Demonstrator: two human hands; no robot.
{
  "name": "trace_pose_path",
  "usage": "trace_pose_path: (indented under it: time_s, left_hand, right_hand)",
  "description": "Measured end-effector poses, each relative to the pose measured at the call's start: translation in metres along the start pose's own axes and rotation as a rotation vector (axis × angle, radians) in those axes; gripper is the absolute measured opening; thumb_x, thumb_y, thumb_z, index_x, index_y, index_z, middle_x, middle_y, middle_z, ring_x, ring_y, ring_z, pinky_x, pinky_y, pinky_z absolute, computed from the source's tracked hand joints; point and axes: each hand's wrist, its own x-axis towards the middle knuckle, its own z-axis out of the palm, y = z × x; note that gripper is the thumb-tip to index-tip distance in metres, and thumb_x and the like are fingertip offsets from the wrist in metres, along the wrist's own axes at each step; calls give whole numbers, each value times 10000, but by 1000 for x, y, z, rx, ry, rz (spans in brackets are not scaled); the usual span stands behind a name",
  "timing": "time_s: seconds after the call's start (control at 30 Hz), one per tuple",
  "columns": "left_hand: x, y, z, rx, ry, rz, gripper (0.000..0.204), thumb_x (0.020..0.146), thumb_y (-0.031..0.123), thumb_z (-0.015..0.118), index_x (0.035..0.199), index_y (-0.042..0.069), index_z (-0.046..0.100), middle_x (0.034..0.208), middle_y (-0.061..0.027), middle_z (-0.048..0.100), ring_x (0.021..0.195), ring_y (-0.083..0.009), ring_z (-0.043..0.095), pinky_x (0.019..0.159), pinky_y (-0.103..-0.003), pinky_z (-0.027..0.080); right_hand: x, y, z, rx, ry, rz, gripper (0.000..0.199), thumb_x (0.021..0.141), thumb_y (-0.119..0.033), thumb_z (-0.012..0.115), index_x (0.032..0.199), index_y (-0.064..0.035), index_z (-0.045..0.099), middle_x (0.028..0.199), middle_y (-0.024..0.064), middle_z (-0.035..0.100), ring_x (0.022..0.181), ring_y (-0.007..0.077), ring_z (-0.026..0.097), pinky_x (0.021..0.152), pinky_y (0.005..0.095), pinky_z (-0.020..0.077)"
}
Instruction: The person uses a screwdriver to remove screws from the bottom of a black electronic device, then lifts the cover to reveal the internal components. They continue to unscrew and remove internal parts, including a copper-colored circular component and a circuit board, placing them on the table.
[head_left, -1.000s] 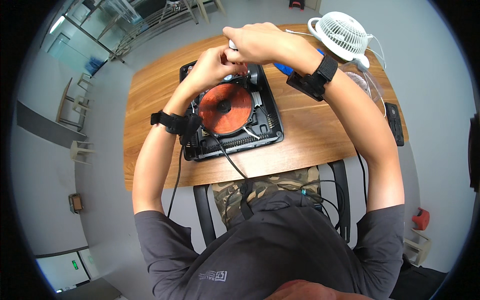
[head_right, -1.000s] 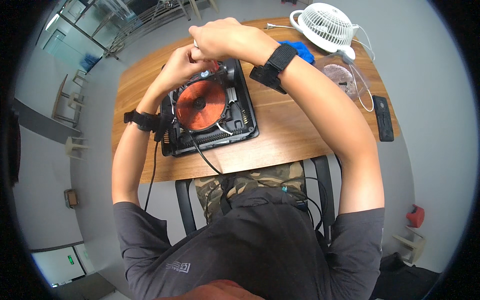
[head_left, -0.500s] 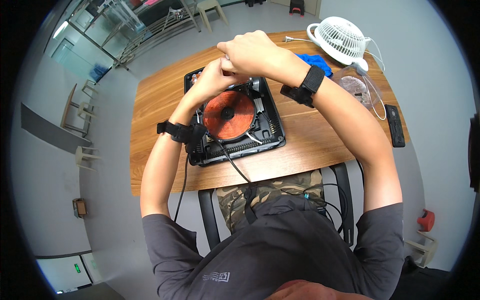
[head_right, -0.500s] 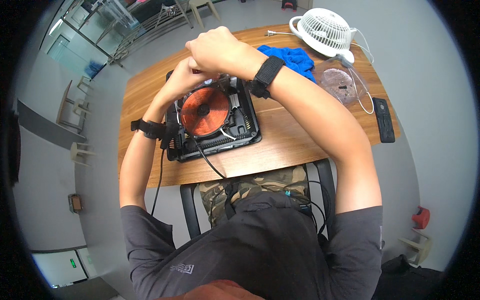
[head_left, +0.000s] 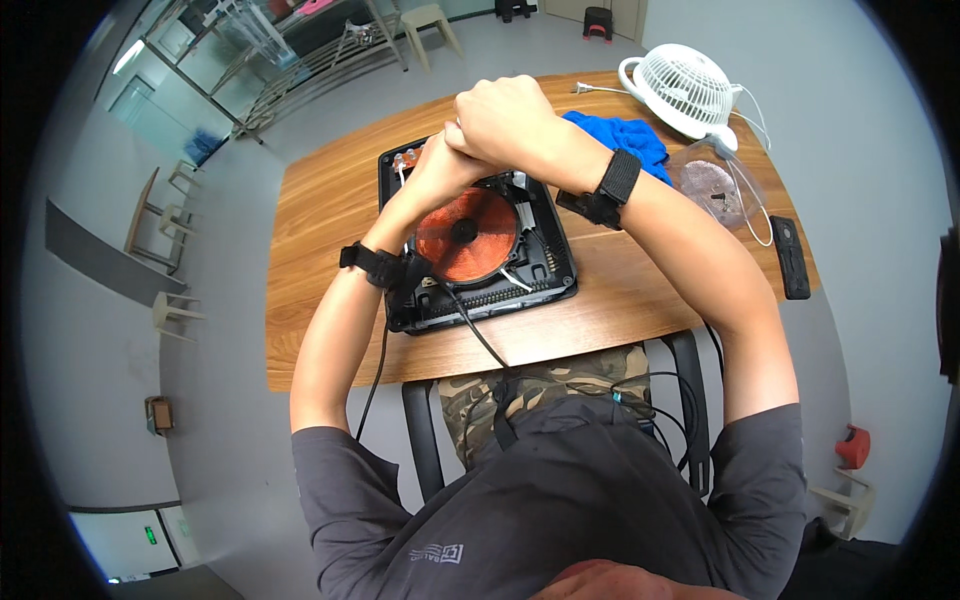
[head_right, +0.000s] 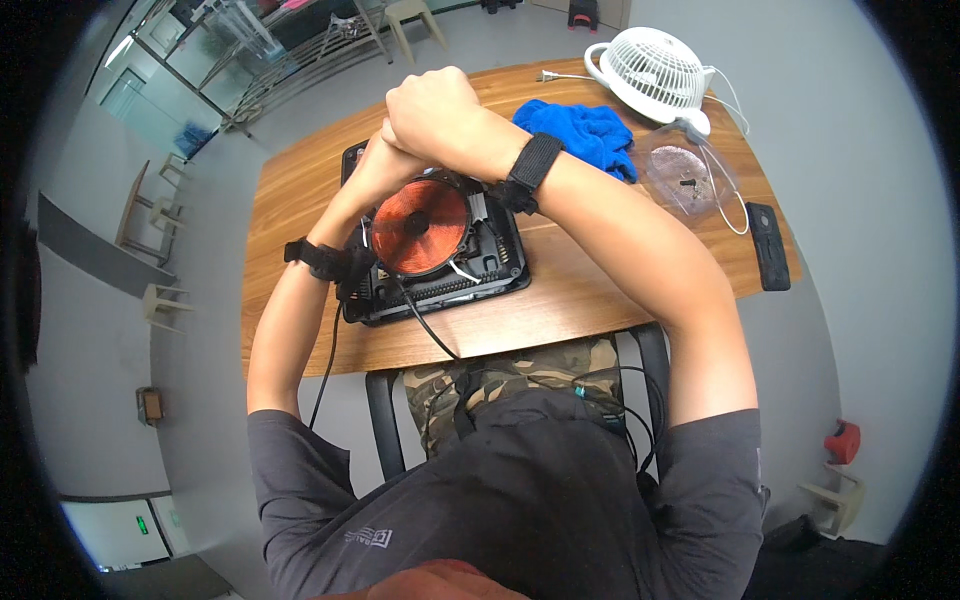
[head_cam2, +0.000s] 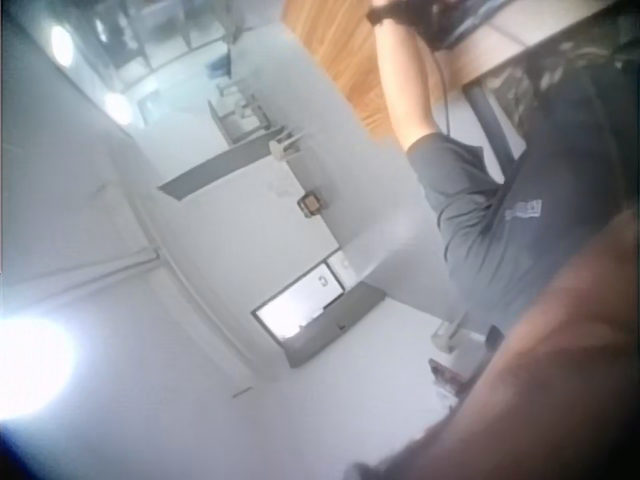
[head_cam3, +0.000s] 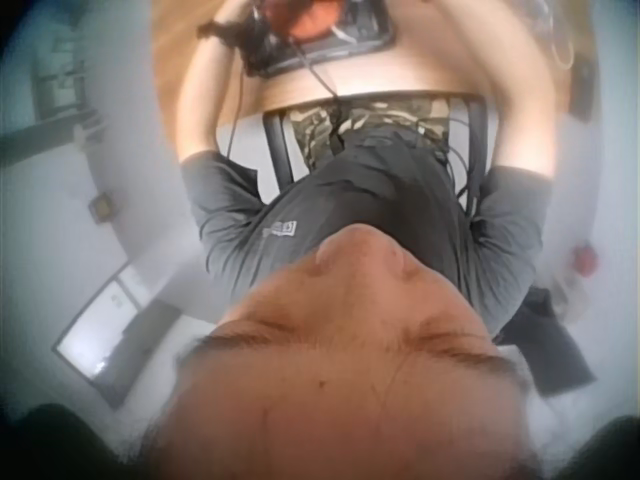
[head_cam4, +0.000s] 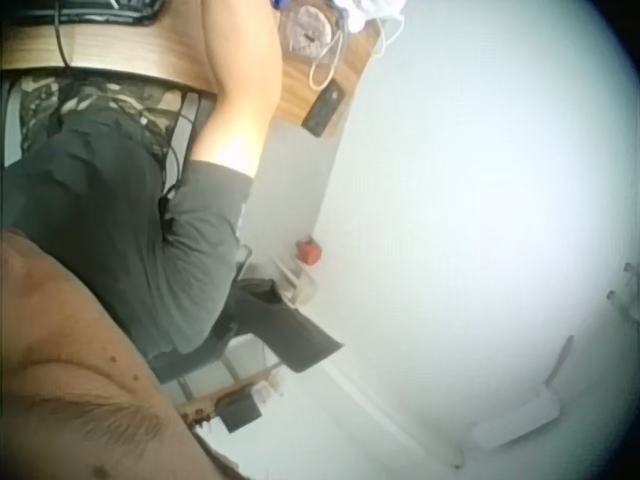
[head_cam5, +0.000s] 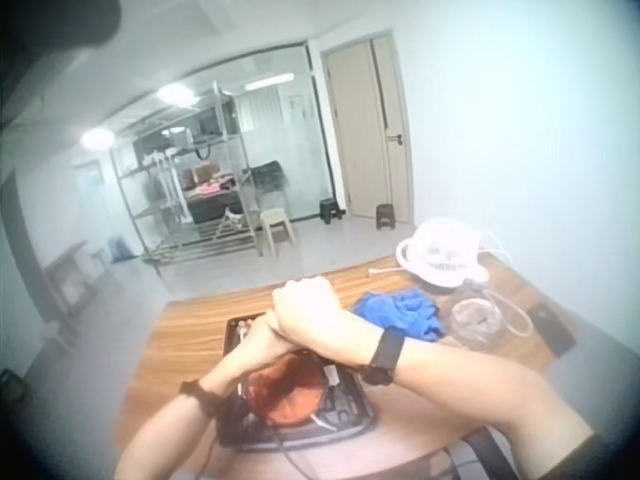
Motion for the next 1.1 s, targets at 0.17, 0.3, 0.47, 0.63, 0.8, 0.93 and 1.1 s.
trace_pose_path:
  time_s: [0.17, 0.3, 0.47, 0.63, 0.8, 0.93, 1.1]
  left_hand:
    - [4, -1, -11, -88, -204, 92, 225, 844, 101, 755, 1021, -20, 689, 937, -120, 744, 869, -175, 687, 789, -342, 546]
    - [4, -4, -11, -106, -204, 62, 184, 864, 36, 699, 1038, -24, 682, 938, -119, 749, 893, -179, 702, 803, -345, 553]
    - [3, 7, 5, -66, -10, 27, 222, 812, 139, 777, 946, -24, 708, 830, -57, 725, 745, -99, 608, 668, -300, 498]
    - [9, 9, 9, 32, -4, 47, 267, 806, 145, 802, 984, -28, 704, 904, -84, 739, 841, -111, 641, 731, -313, 526]
    - [6, 3, 1, -71, -174, 60, 251, 858, 127, 768, 1033, -35, 689, 969, -92, 737, 906, -126, 652, 788, -318, 532]
    - [-5, 7, 2, -10, -138, 10, 205, 887, 106, 743, 1033, -25, 684, 959, -61, 719, 888, -119, 644, 792, -302, 529]
    - [2, -1, 14, 125, -66, -61, 262, 814, 126, 814, 1002, -18, 700, 901, -63, 728, 827, -121, 648, 731, -302, 533]
  right_hand:
    - [-5, 11, -4, 105, -74, -6, 368, 856, -357, 566, 913, -12, 683, 784, 224, 702, 744, 390, 695, 701, 483, 558]
    - [-6, 11, -12, 144, -95, 13, 386, 844, -371, 568, 941, -10, 665, 798, 227, 705, 760, 397, 698, 714, 486, 559]
    - [-8, 14, -14, 8, -46, 56, 423, 888, -413, 573, 889, -9, 699, 782, 205, 712, 745, 374, 713, 702, 473, 565]
    - [-6, 14, -6, -29, -53, 59, 383, 906, -392, 575, 895, -31, 702, 748, 187, 709, 731, 370, 712, 692, 473, 563]
    - [-10, 24, 3, 130, -1, -40, 337, 882, -359, 581, 958, -42, 667, 778, 198, 711, 749, 383, 700, 710, 490, 551]
    - [-11, 27, 2, 199, 9, -92, 369, 882, -387, 584, 951, -38, 681, 777, 206, 711, 752, 387, 700, 728, 494, 544]
    - [-7, 15, -25, -19, -124, -56, 417, 873, -421, 609, 783, -39, 751, 764, 175, 723, 746, 358, 717, 704, 443, 555]
